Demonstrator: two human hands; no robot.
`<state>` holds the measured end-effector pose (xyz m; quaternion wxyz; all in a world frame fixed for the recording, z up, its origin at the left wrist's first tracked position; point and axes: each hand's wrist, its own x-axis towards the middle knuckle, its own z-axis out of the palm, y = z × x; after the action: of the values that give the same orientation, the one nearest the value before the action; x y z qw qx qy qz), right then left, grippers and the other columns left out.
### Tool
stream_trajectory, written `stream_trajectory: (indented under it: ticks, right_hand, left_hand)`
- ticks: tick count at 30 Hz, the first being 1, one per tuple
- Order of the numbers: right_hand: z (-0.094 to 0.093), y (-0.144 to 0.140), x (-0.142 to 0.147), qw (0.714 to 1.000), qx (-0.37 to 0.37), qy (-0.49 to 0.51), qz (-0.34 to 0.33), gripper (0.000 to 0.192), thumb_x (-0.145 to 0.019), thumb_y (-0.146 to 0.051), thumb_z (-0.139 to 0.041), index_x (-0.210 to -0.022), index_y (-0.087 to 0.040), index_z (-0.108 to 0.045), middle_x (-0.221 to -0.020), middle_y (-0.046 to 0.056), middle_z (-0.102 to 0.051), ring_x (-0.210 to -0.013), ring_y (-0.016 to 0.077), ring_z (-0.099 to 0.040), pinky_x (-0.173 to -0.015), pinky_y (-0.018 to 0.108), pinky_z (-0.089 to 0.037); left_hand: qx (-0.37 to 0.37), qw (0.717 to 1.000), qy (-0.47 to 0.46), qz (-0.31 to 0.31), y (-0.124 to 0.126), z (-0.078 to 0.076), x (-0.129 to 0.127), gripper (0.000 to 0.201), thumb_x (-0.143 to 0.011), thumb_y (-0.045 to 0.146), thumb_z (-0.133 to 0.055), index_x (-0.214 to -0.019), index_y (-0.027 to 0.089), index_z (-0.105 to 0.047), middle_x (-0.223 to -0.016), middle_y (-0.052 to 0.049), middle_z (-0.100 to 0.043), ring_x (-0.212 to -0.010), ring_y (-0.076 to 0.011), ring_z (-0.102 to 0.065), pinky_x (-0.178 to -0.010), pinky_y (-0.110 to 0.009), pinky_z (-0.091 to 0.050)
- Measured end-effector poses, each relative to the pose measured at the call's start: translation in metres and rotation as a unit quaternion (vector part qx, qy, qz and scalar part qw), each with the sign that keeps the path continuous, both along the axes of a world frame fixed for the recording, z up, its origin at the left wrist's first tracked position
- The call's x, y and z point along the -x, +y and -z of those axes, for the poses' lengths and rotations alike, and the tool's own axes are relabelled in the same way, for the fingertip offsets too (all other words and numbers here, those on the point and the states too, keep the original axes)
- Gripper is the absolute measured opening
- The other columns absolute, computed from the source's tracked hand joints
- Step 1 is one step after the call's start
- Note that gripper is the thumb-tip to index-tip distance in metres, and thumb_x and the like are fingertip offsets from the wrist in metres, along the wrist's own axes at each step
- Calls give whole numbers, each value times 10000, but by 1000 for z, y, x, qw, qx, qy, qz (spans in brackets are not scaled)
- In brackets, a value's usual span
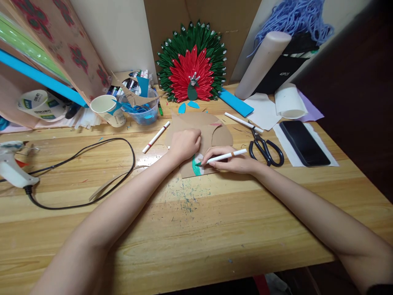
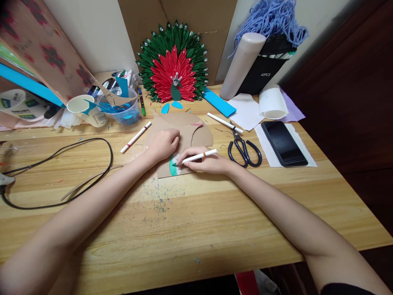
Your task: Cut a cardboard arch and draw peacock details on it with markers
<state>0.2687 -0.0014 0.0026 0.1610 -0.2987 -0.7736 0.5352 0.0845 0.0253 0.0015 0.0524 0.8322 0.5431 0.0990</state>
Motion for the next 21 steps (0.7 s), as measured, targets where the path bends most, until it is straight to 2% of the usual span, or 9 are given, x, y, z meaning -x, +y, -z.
stream_trajectory:
  ticks: [2, 7, 11, 15, 21]
  right_hand:
    - [0, 0, 0, 1000, 7, -3, -14, 145, -838, -187, -547, -935, -151, -649, -915, 59, -688, -817, 136, -627, -659, 228, -471]
    - [0, 0, 0, 1000, 5, -3, 12, 163, -832, -172, -540, -965, -156, -632, -953, 63, -684, -850, 143, -627, -670, 234, -475]
    - [-1, 1, 0, 1000, 26, -5, -3, 129, -828, -193, -551, -916, -153, -636, -900, 54, -690, -796, 133, -630, -647, 228, -474]
    - [-1, 0, 0, 999, 32, -5, 16, 130, -827, -199, -548, -928, -156, -617, -895, 50, -685, -763, 123, -623, -610, 217, -468]
    - [0, 0, 0, 995, 92, 27, 16, 81, -813, -208, -556, -854, -153, -599, -816, 38, -679, -753, 125, -641, -644, 228, -507]
  left_hand:
    - [1, 1000, 0, -3, 0, 0, 0, 278, -850, 207, -339, -816, 185, -614, -880, -91, -691, -787, -228, -619, -570, -303, -332]
    - [7, 1000, -3, 1, 0, 0, 0, 286, -858, 209, -337, -850, 188, -622, -900, -90, -686, -805, -225, -612, -602, -301, -351]
    - [10, 1000, -4, -7, -1, -1, 0, 284, -858, 210, -341, -849, 190, -624, -905, -92, -684, -816, -230, -613, -607, -307, -355]
    - [13, 1000, -8, -6, -1, -2, 0, 281, -855, 206, -340, -839, 192, -619, -895, -92, -682, -820, -234, -614, -605, -311, -356]
    - [18, 1000, -7, -10, -1, -1, -1, 283, -862, 208, -335, -855, 191, -618, -916, -90, -679, -836, -228, -607, -636, -307, -369]
